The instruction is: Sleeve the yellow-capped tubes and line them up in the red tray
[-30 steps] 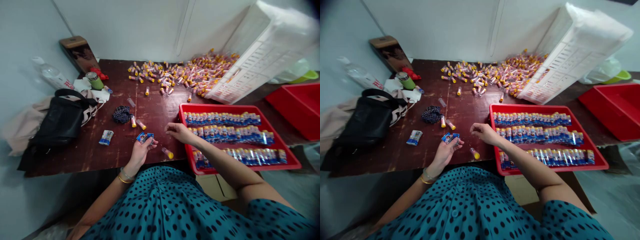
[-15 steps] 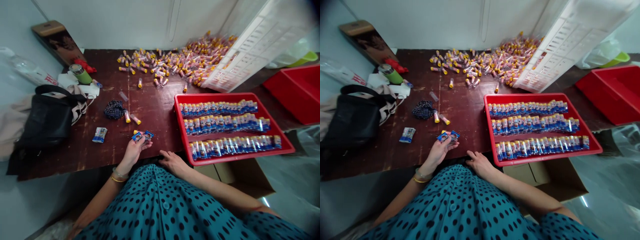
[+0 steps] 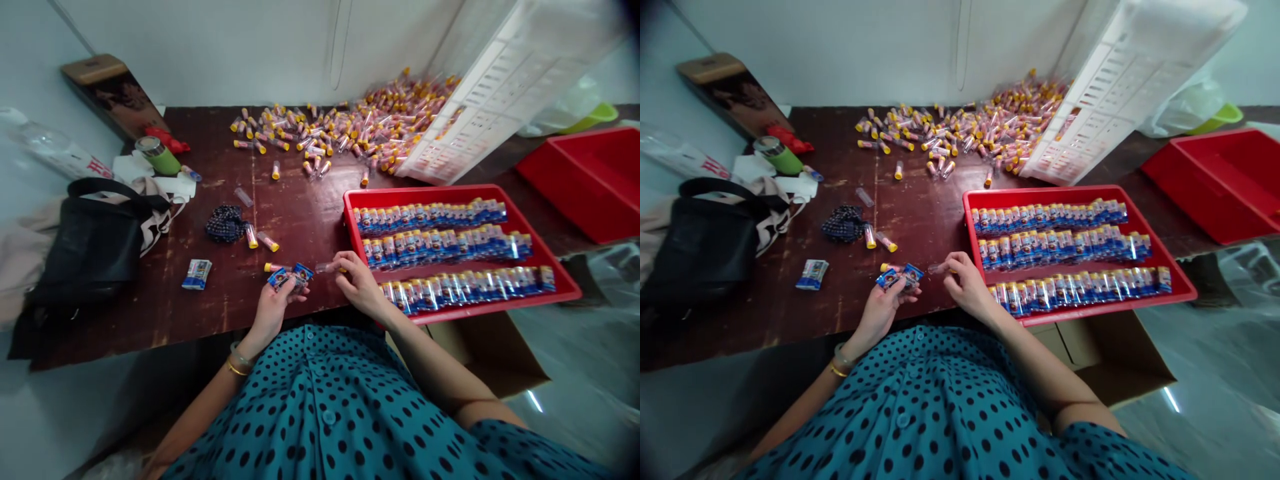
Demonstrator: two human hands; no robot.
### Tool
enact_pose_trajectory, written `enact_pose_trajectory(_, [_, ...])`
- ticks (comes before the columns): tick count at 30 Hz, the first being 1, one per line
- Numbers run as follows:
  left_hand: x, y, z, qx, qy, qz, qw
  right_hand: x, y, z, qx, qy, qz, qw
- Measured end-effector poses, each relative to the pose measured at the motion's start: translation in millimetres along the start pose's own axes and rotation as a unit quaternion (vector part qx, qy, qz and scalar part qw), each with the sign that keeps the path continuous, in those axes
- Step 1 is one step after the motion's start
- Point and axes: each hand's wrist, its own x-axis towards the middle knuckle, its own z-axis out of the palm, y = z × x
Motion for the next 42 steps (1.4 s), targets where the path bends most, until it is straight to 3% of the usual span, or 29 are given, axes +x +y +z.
enact_pose_trajectory(5, [-3.1,1.8,2.3,0.082,-0.056,0.001,0.995,2.6,-15.3,8.1,-0.023,-0.057,-0.026,0.998])
enact_pose_trajectory(10, [5.0,1.6,-3.4,0.167,-0.097,-0.003,0.981,6.2,-16.5,-2.4,-0.022,-0.090,-0.047,0.995])
enact_pose_trajectory(12, [9.2,-0.7,-4.2,0.170,-0.086,0.012,0.982,9.4,-11.3,-11.5,0.024,-0.050,-0.034,0.998])
enact_pose_trajectory(15, [13.2,-4.0,-1.9,0.136,-0.052,0.026,0.989,14.2,-1.9,-26.7,0.168,0.010,0.047,0.985])
enact_pose_trajectory(18, [14.1,-3.7,3.2,0.116,-0.044,0.019,0.992,17.4,2.6,-38.0,0.299,-0.006,0.106,0.948])
enact_pose_trajectory(20, [13.7,-1.3,6.8,0.121,-0.059,0.015,0.991,19.0,1.9,-41.5,0.332,-0.025,0.114,0.936])
enact_pose_trajectory(31, [8.4,8.3,17.6,0.151,-0.128,-0.011,0.980,18.9,-4.9,-48.4,0.206,-0.082,0.054,0.974])
enact_pose_trajectory(36, [1.7,3.9,30.4,0.112,-0.151,-0.052,0.981,10.3,-8.6,-42.6,0.113,-0.038,0.027,0.992])
enact_pose_trajectory(42, [-5.7,-0.9,41.3,0.004,-0.151,-0.095,0.984,-14.5,-6.1,-23.3,0.073,-0.009,0.067,0.995])
